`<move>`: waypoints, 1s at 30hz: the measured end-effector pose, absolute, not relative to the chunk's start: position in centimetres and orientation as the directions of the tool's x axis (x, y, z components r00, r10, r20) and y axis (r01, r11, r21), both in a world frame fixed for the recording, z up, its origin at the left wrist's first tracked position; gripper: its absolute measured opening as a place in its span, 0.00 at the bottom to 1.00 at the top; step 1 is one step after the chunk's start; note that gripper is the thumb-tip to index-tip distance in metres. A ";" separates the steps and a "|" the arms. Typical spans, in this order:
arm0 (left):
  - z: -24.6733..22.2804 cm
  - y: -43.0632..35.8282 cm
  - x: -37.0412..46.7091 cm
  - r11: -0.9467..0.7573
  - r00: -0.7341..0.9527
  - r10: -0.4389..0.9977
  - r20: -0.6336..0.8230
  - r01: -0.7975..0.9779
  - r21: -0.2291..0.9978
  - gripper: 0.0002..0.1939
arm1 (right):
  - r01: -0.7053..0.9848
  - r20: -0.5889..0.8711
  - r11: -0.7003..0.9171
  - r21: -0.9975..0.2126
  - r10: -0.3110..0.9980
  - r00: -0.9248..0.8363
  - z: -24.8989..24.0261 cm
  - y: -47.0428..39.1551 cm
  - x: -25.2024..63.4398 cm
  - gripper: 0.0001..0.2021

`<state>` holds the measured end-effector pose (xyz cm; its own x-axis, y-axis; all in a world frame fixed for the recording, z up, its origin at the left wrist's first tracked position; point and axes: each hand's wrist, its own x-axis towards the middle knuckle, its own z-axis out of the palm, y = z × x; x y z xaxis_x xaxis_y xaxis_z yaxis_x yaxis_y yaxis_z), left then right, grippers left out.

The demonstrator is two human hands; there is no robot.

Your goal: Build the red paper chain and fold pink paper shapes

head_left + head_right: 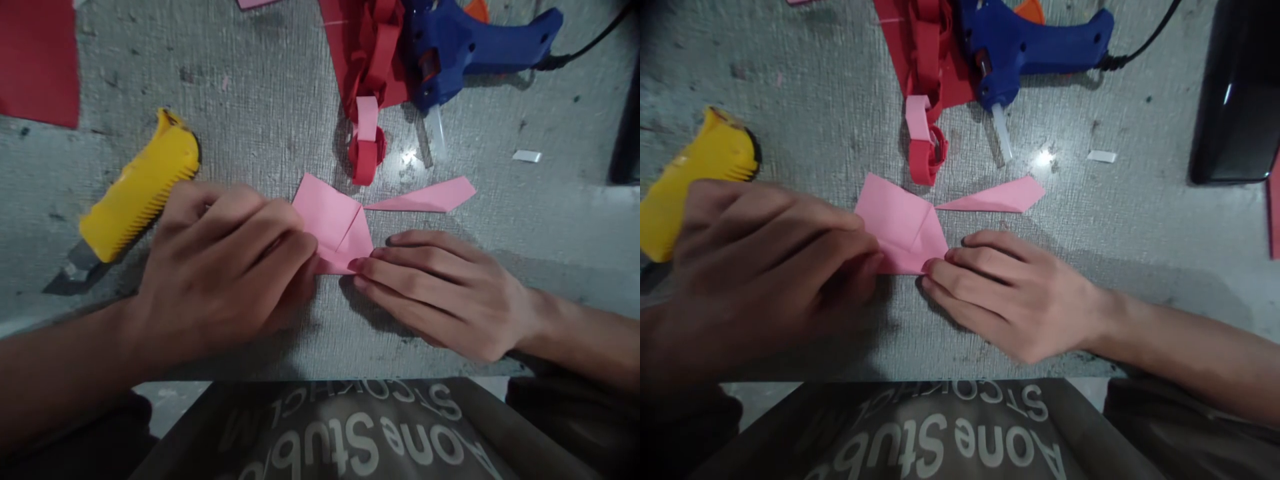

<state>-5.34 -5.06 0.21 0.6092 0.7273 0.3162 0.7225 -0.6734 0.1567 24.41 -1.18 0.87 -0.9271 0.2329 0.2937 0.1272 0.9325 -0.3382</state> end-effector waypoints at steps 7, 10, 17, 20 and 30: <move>0.4 -4.8 -5.4 -0.657 0.602 0.746 0.285 0.736 0.165 0.08 | 0.161 0.295 0.931 -0.328 0.263 -0.918 0.5 -1.5 24.5 0.08; 0.3 -4.6 -5.3 -0.662 0.607 0.741 0.286 0.732 0.161 0.07 | 0.145 0.301 0.940 -0.309 0.242 -0.922 0.5 -1.5 24.4 0.07; 0.8 -4.5 -5.3 -0.672 0.615 0.724 0.313 0.731 0.119 0.06 | 0.154 0.286 0.948 -0.278 0.235 -0.929 0.9 -1.3 24.3 0.09; 1.7 -5.0 -5.8 -0.771 0.699 0.618 0.361 0.629 0.100 0.06 | 0.149 0.294 0.946 -0.287 0.235 -0.926 0.9 -1.3 24.2 0.10; 0.2 -6.3 -6.0 -0.919 0.866 0.392 0.310 0.385 0.084 0.22 | 0.155 0.309 0.924 -0.350 0.270 -0.912 0.5 -1.6 24.2 0.06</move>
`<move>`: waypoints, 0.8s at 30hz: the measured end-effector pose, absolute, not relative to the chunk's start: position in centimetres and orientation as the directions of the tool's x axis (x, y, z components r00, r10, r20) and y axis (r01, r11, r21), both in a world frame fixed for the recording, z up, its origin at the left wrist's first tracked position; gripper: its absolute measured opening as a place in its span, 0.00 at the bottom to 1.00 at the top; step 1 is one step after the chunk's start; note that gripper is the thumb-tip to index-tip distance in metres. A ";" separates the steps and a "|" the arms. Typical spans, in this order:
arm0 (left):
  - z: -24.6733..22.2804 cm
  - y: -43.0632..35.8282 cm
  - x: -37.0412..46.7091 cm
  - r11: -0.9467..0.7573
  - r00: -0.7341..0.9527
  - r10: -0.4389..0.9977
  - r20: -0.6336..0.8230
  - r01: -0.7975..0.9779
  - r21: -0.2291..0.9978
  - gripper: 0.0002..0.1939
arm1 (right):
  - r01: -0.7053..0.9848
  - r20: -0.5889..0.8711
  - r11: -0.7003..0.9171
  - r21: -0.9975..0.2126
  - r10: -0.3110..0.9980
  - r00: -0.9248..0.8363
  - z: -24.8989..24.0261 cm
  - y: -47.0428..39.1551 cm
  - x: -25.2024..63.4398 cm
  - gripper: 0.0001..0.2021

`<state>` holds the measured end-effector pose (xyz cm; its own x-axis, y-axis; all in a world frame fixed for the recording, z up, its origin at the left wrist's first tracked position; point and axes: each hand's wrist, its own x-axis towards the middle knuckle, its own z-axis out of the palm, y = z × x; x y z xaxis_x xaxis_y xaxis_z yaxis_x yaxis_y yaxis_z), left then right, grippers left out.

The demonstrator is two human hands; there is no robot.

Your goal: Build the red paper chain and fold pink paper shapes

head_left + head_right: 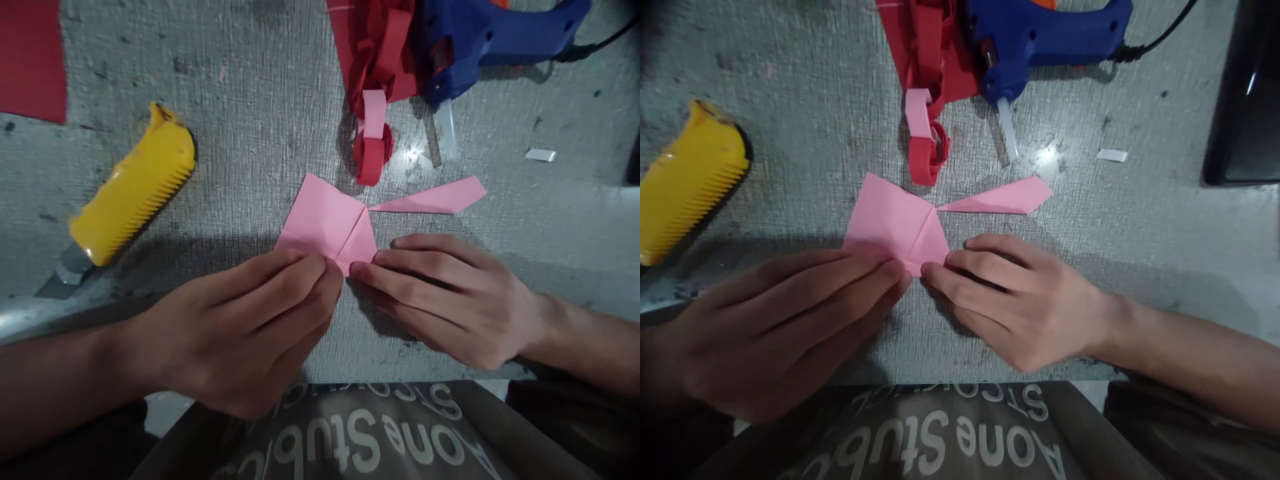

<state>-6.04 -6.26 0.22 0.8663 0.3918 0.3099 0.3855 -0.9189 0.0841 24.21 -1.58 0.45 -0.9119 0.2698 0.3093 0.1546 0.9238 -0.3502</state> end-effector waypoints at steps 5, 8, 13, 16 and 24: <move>0.5 -6.4 -5.8 -0.897 0.856 0.442 0.269 0.420 0.138 0.23 | 0.147 0.321 0.910 -0.388 0.283 -0.904 0.6 -1.6 24.4 0.05; 0.8 -6.3 -5.7 -0.902 0.860 0.432 0.271 0.408 0.144 0.22 | 0.161 0.311 0.899 -0.407 0.302 -0.901 0.6 -1.8 24.5 0.06; 0.9 -6.2 -5.7 -0.895 0.848 0.447 0.286 0.421 0.150 0.20 | 0.155 0.330 0.878 -0.452 0.326 -0.886 0.4 -2.0 24.7 0.06; 0.7 -6.2 -5.7 -0.887 0.838 0.461 0.292 0.435 0.154 0.19 | 0.158 0.343 0.881 -0.446 0.332 -0.879 0.4 -1.9 24.6 0.05; 1.0 -6.2 -5.6 -0.879 0.834 0.478 0.275 0.451 0.158 0.17 | 0.168 0.346 0.880 -0.444 0.341 -0.874 0.6 -1.7 24.4 0.04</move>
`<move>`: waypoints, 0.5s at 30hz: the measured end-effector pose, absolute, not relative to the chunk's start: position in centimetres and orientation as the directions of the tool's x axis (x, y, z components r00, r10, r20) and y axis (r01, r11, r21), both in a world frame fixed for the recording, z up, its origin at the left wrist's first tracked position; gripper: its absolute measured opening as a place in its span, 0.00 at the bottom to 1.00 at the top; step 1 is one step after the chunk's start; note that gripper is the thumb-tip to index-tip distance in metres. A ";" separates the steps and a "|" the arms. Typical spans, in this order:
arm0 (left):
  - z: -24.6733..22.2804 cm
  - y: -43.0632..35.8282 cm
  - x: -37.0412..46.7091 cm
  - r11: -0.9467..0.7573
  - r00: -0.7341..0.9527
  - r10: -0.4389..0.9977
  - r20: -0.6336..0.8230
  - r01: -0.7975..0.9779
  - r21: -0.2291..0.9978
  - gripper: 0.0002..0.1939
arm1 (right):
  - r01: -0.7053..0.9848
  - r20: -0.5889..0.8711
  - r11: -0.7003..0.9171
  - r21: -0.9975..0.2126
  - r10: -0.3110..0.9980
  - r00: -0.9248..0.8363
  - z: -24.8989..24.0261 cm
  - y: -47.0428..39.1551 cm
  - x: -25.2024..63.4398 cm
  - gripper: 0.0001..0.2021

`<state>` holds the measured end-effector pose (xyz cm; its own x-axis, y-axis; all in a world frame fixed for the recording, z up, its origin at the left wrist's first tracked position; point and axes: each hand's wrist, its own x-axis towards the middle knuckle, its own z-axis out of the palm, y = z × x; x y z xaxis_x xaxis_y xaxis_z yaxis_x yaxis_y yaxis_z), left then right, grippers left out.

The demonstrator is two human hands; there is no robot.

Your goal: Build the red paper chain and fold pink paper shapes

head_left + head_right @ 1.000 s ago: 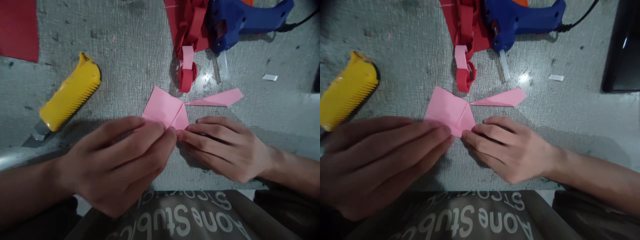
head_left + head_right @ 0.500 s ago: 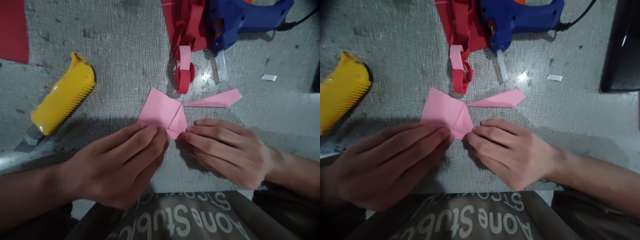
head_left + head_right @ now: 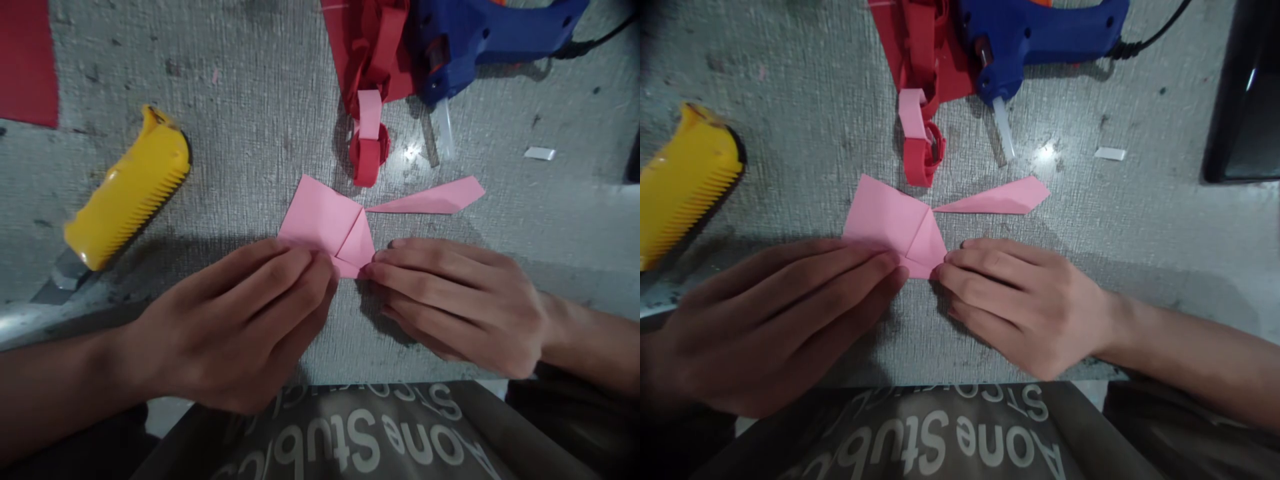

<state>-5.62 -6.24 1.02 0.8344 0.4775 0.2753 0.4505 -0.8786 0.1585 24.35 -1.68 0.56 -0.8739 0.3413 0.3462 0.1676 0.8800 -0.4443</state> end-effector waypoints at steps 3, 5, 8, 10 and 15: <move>1.1 -6.2 -5.6 -0.876 0.832 0.481 0.276 0.452 0.165 0.17 | 0.191 0.320 0.849 -0.492 0.381 -0.868 0.8 -1.6 24.2 0.04; 1.0 -6.2 -5.6 -0.876 0.830 0.482 0.280 0.453 0.166 0.17 | 0.205 0.293 0.826 -0.525 0.402 -0.868 1.0 -1.6 24.1 0.04; 0.9 -6.1 -5.6 -0.876 0.829 0.482 0.284 0.450 0.174 0.17 | 0.210 0.268 0.806 -0.554 0.411 -0.871 1.2 -1.4 24.2 0.03; 0.8 -6.1 -5.6 -0.877 0.830 0.481 0.284 0.449 0.172 0.17 | 0.209 0.260 0.807 -0.552 0.405 -0.877 1.3 -1.3 24.3 0.03; 0.8 -6.2 -5.7 -0.876 0.825 0.482 0.295 0.458 0.150 0.16 | 0.204 0.271 0.835 -0.512 0.382 -0.884 1.2 -1.2 24.3 0.05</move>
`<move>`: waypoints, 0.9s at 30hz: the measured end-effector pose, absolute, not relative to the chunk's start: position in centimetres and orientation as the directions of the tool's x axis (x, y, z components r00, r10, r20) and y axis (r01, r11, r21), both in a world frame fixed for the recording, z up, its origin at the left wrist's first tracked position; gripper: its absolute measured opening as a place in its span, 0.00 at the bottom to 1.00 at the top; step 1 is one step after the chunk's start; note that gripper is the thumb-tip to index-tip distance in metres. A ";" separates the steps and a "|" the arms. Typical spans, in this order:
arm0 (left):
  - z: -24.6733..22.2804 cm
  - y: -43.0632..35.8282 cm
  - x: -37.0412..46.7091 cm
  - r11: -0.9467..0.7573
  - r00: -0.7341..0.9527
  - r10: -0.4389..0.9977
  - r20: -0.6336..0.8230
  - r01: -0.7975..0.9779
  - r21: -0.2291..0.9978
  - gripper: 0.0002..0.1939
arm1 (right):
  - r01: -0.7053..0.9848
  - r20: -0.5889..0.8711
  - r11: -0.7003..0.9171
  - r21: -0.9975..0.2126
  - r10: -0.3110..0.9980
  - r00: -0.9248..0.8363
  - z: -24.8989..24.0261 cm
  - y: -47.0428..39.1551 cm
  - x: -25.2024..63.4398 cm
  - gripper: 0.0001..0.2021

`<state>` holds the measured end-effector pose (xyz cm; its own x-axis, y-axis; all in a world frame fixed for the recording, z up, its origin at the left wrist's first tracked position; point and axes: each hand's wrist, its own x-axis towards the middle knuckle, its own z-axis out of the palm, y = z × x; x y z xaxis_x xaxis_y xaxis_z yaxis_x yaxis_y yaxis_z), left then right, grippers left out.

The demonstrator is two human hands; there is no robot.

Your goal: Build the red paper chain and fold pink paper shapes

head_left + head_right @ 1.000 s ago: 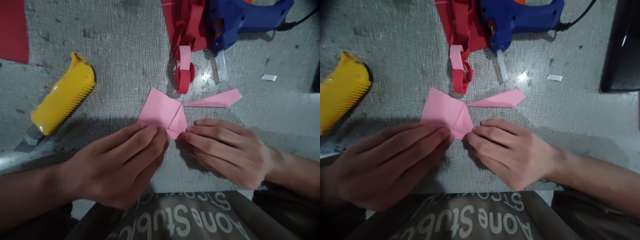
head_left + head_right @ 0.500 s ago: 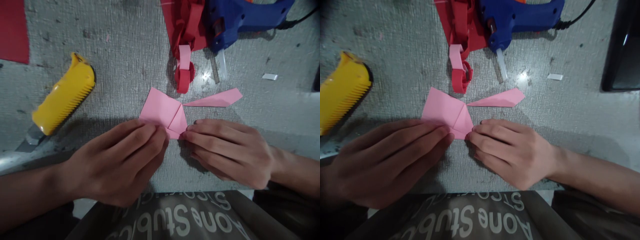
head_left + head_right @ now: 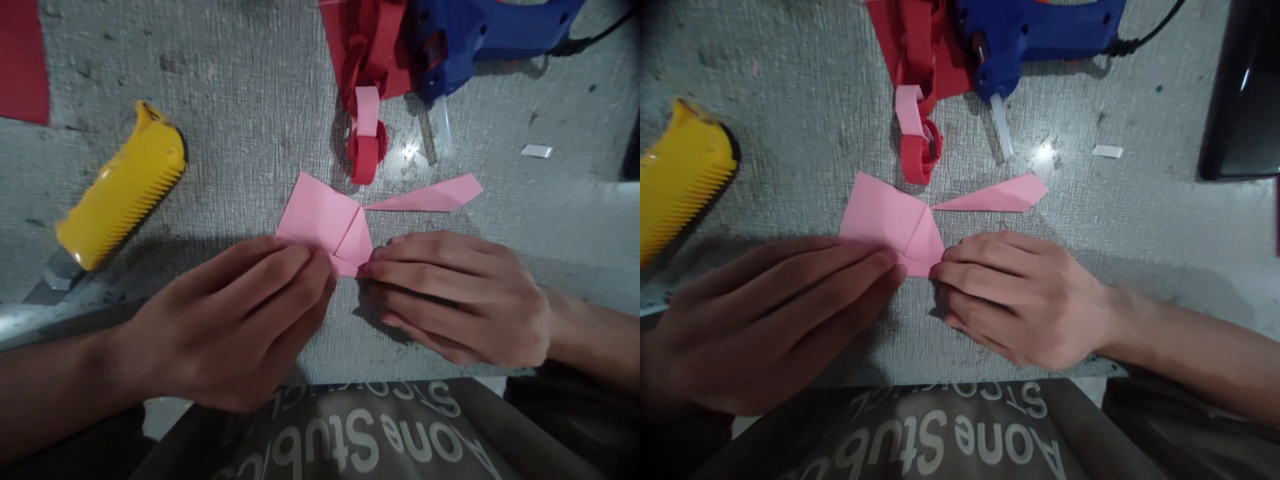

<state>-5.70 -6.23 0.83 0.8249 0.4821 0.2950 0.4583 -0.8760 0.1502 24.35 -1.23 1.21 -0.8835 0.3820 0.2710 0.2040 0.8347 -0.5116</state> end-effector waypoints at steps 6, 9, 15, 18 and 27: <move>0.7 -5.9 -5.6 -0.872 0.817 0.488 0.306 0.473 0.128 0.15 | 0.196 0.293 0.855 -0.480 0.367 -0.883 0.9 -1.3 24.3 0.07; 0.7 -5.7 -5.5 -0.877 0.816 0.478 0.326 0.462 0.129 0.13 | 0.202 0.289 0.845 -0.495 0.380 -0.878 1.0 -1.2 24.4 0.06; 0.9 -5.6 -5.4 -0.871 0.803 0.487 0.343 0.475 0.125 0.11 | 0.199 0.266 0.798 -0.569 0.407 -0.874 1.2 -0.7 24.2 0.05; 0.9 -5.4 -5.3 -0.870 0.799 0.487 0.352 0.480 0.116 0.11 | 0.193 0.267 0.784 -0.589 0.415 -0.870 1.2 -0.7 24.2 0.05; 0.8 -5.2 -5.4 -0.867 0.794 0.486 0.365 0.492 0.084 0.09 | 0.229 0.230 0.743 -0.629 0.459 -0.858 1.4 -0.8 24.1 0.03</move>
